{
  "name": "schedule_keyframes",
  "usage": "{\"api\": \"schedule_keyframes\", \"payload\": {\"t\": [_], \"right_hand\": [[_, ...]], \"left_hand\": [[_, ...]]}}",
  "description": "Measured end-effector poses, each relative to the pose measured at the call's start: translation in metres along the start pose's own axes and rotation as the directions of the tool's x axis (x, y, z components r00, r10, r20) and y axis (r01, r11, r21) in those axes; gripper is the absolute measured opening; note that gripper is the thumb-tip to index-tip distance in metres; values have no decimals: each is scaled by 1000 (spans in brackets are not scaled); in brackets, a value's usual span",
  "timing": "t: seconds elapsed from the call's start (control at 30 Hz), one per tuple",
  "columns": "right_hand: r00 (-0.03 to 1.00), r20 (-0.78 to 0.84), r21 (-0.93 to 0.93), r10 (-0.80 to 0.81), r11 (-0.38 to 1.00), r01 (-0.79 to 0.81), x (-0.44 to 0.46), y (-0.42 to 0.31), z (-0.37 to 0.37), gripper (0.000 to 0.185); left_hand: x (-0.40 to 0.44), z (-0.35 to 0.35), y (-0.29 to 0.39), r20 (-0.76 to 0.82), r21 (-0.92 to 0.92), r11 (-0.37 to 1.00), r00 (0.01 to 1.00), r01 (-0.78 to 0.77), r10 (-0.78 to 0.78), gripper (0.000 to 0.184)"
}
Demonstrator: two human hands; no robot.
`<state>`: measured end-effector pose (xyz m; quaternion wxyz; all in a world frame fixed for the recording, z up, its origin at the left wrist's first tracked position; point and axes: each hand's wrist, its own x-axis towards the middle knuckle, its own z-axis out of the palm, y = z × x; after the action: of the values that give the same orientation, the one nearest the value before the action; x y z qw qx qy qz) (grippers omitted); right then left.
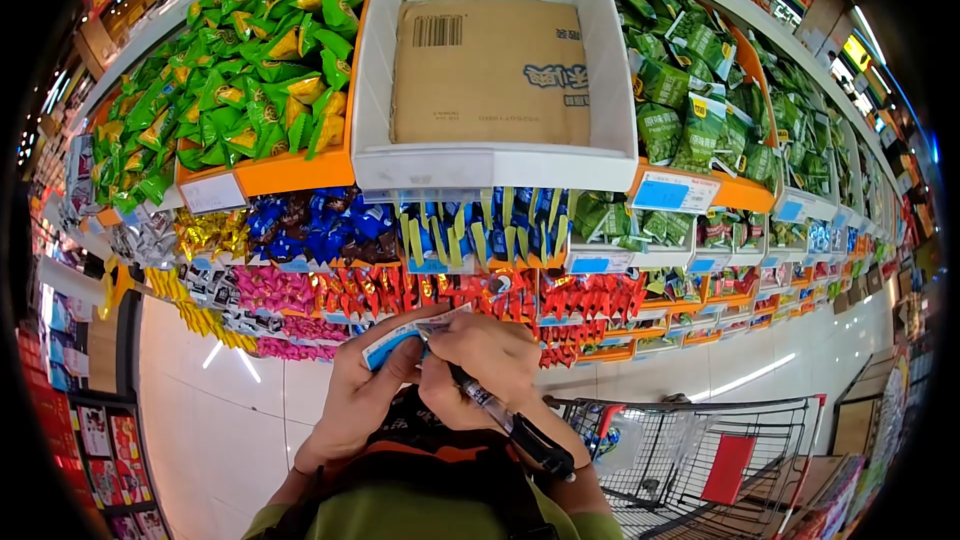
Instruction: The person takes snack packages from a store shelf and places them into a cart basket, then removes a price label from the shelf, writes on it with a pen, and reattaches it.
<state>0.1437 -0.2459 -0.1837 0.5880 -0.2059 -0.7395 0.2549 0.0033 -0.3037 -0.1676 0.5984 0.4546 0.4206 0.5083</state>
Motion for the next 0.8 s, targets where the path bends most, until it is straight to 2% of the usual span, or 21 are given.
{"api": "schedule_keyframes", "payload": {"t": [0.33,0.6,0.7,0.8], "right_hand": [[1000,19,-12,-3,1000,4,-3,0,-2,13],[1000,-12,-26,-18,1000,18,0,-1,-1,14],[998,-52,43,-25,999,28,-6,4,-2,14],[1000,-29,2,-10,1000,10,-5,2,-3,14]], "left_hand": [[-1,0,-2,4,67,998,1000,-4,4,37],[0,2,0,6,40,999,1000,-8,8,37],[0,2,0,9,1,1000,1000,5,-5,37],[0,1,0,12,9,1000,1000,13,-13,37]]}}
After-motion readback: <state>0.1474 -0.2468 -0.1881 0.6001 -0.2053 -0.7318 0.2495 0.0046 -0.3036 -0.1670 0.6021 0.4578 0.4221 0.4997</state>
